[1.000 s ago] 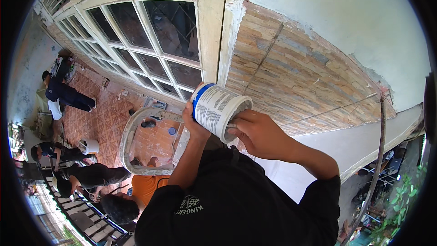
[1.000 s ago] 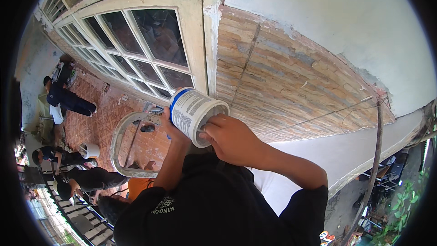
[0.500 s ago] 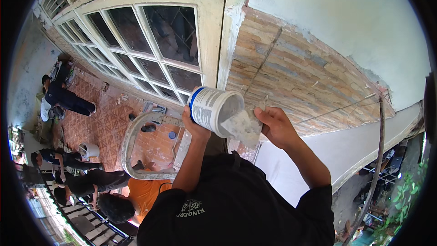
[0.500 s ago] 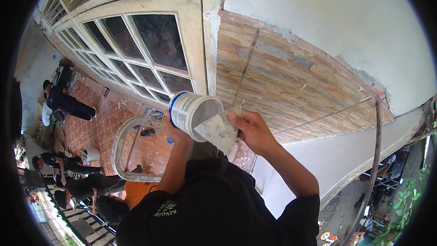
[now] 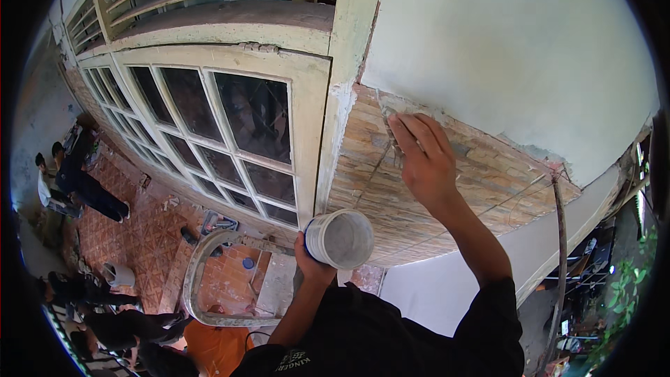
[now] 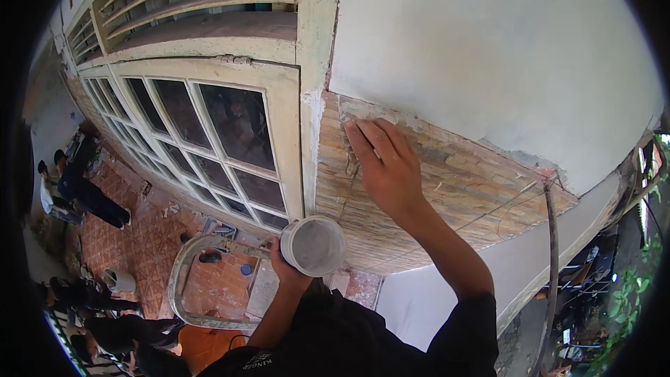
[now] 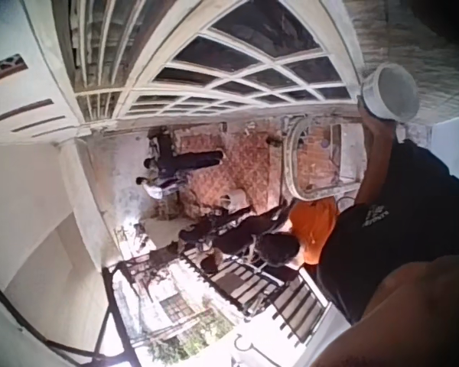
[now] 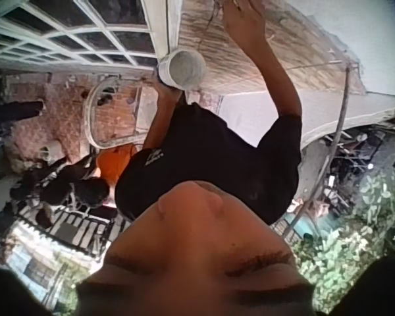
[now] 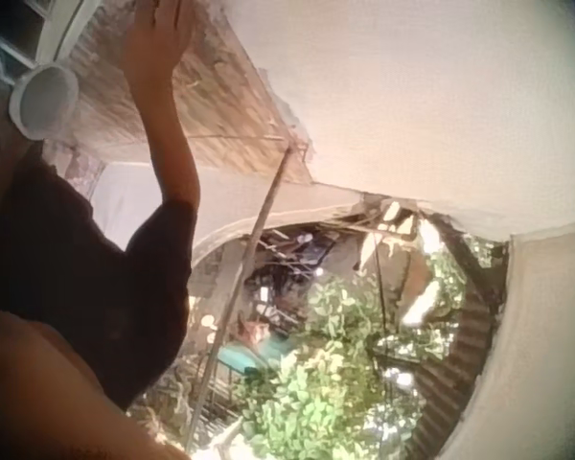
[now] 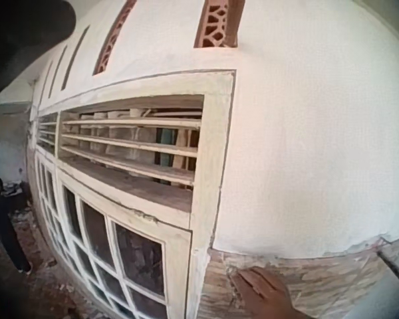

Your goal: The person applies putty to a stone wall using a putty knife to fill gaps.

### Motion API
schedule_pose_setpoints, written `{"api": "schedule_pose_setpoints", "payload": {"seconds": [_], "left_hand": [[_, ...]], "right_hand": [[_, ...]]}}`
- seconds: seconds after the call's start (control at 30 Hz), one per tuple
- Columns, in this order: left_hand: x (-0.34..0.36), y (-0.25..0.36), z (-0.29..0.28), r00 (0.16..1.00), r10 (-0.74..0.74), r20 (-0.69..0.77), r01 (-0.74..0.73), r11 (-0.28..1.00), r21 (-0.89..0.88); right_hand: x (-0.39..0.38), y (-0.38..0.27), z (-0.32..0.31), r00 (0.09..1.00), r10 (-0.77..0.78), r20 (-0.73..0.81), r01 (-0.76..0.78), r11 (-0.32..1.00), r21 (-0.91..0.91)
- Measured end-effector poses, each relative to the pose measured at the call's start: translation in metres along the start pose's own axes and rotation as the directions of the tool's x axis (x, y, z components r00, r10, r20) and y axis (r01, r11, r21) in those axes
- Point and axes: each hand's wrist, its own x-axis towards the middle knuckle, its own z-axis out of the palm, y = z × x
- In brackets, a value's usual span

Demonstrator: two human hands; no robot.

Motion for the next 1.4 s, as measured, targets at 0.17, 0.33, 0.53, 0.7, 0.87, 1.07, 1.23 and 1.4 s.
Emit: {"api": "schedule_pose_setpoints", "payload": {"seconds": [0.17, 0.33, 0.53, 0.7, 0.87, 1.07, 1.23, 1.4], "left_hand": [[0.001, -0.001, -0.007, 1.000, -0.004, -0.015, 0.003, 0.999, -0.041], [0.002, 0.011, 0.001, 1.000, 0.018, -0.022, -0.018, 1.000, -0.010], [-0.007, 0.020, 0.001, 0.996, 0.088, -0.027, -0.087, 0.995, 0.039], [-0.009, 0.021, -0.004, 0.992, 0.019, -0.127, -0.026, 0.998, -0.051], [-0.006, 0.021, 0.012, 0.974, 0.005, -0.225, -0.022, 0.997, -0.075], [-0.007, 0.020, -0.008, 0.967, -0.044, -0.251, -0.005, 0.981, -0.193], [-0.010, 0.033, 0.002, 0.975, -0.065, -0.210, 0.031, 0.987, -0.160], [-0.012, 0.039, -0.003, 0.994, -0.073, -0.079, 0.068, 0.996, -0.064]], "right_hand": [[-0.022, 0.034, 0.044, 0.992, -0.120, 0.038, 0.126, 0.948, -0.291], [-0.027, 0.031, 0.041, 0.989, -0.076, 0.130, 0.107, 0.963, -0.248], [-0.036, 0.026, 0.013, 0.983, -0.078, 0.165, 0.103, 0.983, -0.149], [-0.019, 0.022, 0.019, 0.985, -0.126, 0.116, 0.141, 0.981, -0.133], [-0.042, 0.053, 0.065, 0.989, -0.102, 0.107, 0.127, 0.957, -0.262], [-0.054, 0.037, 0.035, 0.957, -0.067, 0.283, 0.087, 0.995, -0.057], [-0.067, -0.031, -0.010, 0.927, -0.058, 0.370, -0.065, 0.947, 0.313], [-0.054, -0.079, -0.017, 0.775, -0.301, 0.556, -0.102, 0.809, 0.579]]}}
